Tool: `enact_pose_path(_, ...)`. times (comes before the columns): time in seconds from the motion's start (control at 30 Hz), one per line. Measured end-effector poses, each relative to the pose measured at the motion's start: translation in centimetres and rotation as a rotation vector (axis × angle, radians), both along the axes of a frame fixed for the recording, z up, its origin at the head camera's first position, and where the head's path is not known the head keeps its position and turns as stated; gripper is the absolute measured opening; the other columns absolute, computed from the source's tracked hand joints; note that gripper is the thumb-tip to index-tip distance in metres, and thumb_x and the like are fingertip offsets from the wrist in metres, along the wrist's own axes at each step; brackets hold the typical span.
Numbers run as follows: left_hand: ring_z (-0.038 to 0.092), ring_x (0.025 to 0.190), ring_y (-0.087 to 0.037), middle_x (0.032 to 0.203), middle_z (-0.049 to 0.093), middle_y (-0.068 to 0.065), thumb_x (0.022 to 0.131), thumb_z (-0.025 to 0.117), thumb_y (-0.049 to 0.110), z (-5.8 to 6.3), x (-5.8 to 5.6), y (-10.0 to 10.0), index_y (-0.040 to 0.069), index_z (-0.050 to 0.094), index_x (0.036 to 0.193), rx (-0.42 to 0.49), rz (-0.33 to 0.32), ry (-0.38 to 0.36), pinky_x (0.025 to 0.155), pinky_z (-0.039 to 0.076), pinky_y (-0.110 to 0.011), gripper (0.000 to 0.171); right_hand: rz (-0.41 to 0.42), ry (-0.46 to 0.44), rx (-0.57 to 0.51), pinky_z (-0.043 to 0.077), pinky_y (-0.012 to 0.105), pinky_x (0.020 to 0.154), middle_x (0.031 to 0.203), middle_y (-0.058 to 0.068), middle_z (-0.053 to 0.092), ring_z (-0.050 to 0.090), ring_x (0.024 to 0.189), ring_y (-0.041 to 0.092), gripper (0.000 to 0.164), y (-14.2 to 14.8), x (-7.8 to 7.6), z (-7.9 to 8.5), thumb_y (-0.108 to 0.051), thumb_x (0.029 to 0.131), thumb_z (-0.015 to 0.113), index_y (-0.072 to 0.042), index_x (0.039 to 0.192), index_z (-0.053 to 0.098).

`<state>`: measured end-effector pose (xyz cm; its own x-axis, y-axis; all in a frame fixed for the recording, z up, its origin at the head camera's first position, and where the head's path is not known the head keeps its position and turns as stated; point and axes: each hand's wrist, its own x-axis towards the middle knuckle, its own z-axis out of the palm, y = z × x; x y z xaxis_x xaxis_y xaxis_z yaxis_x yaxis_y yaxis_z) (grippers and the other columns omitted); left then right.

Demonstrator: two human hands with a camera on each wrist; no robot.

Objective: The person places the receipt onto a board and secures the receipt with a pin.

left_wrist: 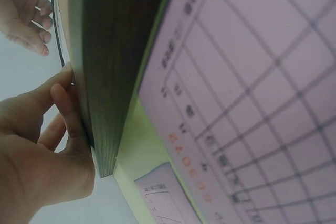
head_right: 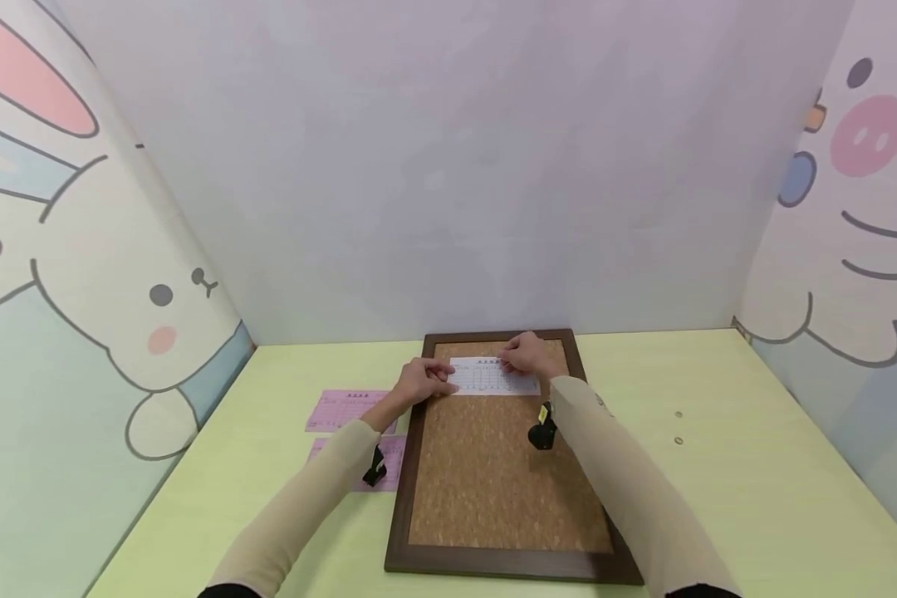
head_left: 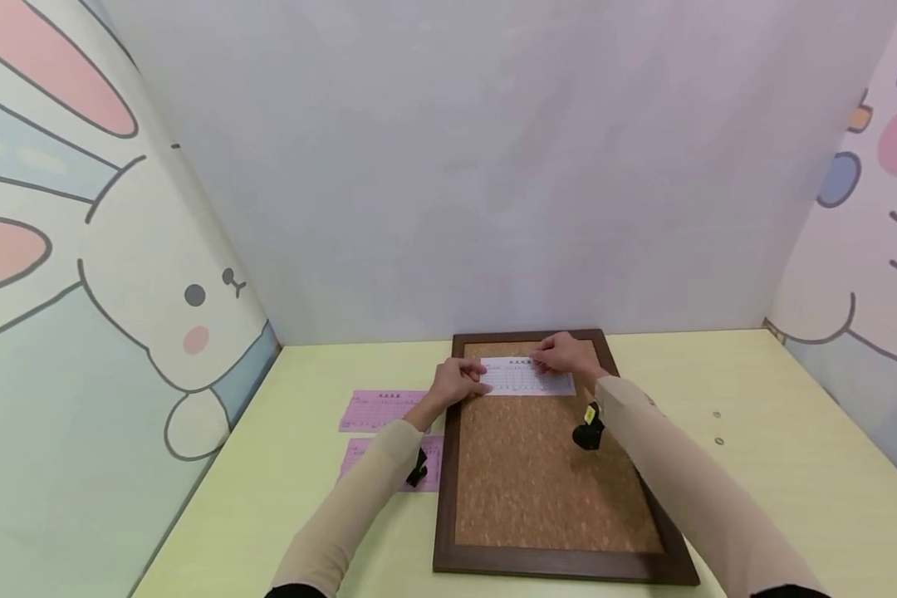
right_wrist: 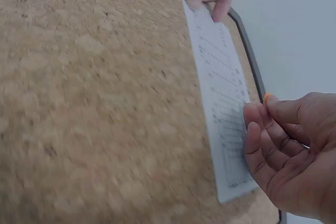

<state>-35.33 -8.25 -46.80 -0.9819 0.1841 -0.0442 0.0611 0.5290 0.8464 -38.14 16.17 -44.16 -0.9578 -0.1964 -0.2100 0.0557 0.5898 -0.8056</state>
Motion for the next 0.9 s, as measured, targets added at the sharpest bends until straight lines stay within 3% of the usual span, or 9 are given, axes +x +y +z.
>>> enact_pose_path(0.13,0.050,0.065,-0.009,0.078,0.058,0.000,0.083,0.084,0.006,-0.1,0.2,-0.1,-0.002,0.074,0.104,-0.005,-0.001,0.001,0.056,0.043,-0.018,0.024,-0.011,-0.018,-0.049,0.048,0.025,0.065,0.086,0.007,0.068,0.058,0.073,0.014,0.028,-1.1,0.0,-0.5,-0.016,0.105,0.057,0.008,0.112,0.069)
enact_pose_path(0.5,0.050,0.063,-0.008,0.078,0.060,0.000,0.083,0.084,0.006,0.4,0.2,-0.2,-0.003,0.074,0.106,-0.011,-0.018,0.021,0.055,0.043,-0.017,0.026,-0.064,-0.025,-0.038,0.044,0.023,0.060,0.074,0.002,0.064,0.054,0.066,0.011,0.026,-1.5,-0.2,-0.5,-0.015,0.104,0.058,0.007,0.111,0.070)
enact_pose_path(0.9,0.050,0.064,-0.007,0.078,0.059,0.001,0.083,0.084,0.006,0.0,-0.1,-0.1,-0.003,0.075,0.105,-0.018,-0.014,0.024,0.055,0.042,-0.016,0.025,-0.025,-0.032,0.018,0.042,0.027,0.064,0.073,0.001,0.058,0.051,0.067,0.014,0.026,-1.1,-0.3,-0.6,-0.019,0.103,0.060,0.004,0.107,0.071)
